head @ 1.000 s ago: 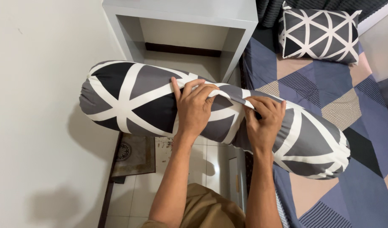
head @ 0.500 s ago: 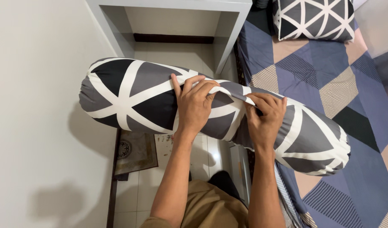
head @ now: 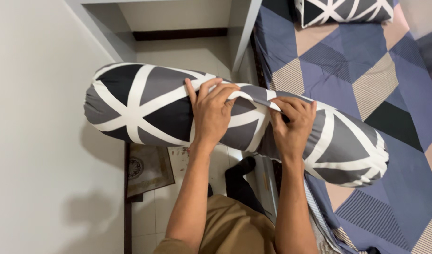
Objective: The person arranges a pillow and a bolster pillow on the bed, places a remote control into a wall holder, pushes a chair under the desk, lays down a floor mat, and tucks the bedsheet over the mattress.
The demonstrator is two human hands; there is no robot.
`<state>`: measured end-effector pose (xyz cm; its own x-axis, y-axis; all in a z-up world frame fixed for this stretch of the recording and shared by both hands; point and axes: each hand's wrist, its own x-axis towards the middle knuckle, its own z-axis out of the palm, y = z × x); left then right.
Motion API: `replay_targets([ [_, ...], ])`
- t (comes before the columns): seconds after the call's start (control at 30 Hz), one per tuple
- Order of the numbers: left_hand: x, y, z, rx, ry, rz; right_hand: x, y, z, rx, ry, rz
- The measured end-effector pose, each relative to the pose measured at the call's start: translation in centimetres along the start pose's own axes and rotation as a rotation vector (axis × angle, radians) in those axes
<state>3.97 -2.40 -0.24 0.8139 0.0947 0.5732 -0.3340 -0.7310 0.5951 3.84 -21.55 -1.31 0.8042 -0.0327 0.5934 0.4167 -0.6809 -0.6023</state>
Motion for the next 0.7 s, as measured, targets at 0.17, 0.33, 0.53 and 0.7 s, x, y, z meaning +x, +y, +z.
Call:
replay_targets([
  [0.17,2.7,0.0,3.3,0.008,-0.056,0.027,2.2,3.1,0.1,0.010,-0.013,0.069],
  [0.33,6.0,0.4,7.8,-0.022,-0.102,0.047,4.8,7.4,-0.1,-0.008,0.006,0.135],
  [0.53,10.6,1.9,14.1,-0.050,-0.167,0.132,8.6,12.9,-1.5,-0.028,0.066,0.182],
  [0.7,14.6,4.8,18.1,-0.099,-0.193,0.210,11.4,16.0,-4.2,-0.102,0.148,0.188],
])
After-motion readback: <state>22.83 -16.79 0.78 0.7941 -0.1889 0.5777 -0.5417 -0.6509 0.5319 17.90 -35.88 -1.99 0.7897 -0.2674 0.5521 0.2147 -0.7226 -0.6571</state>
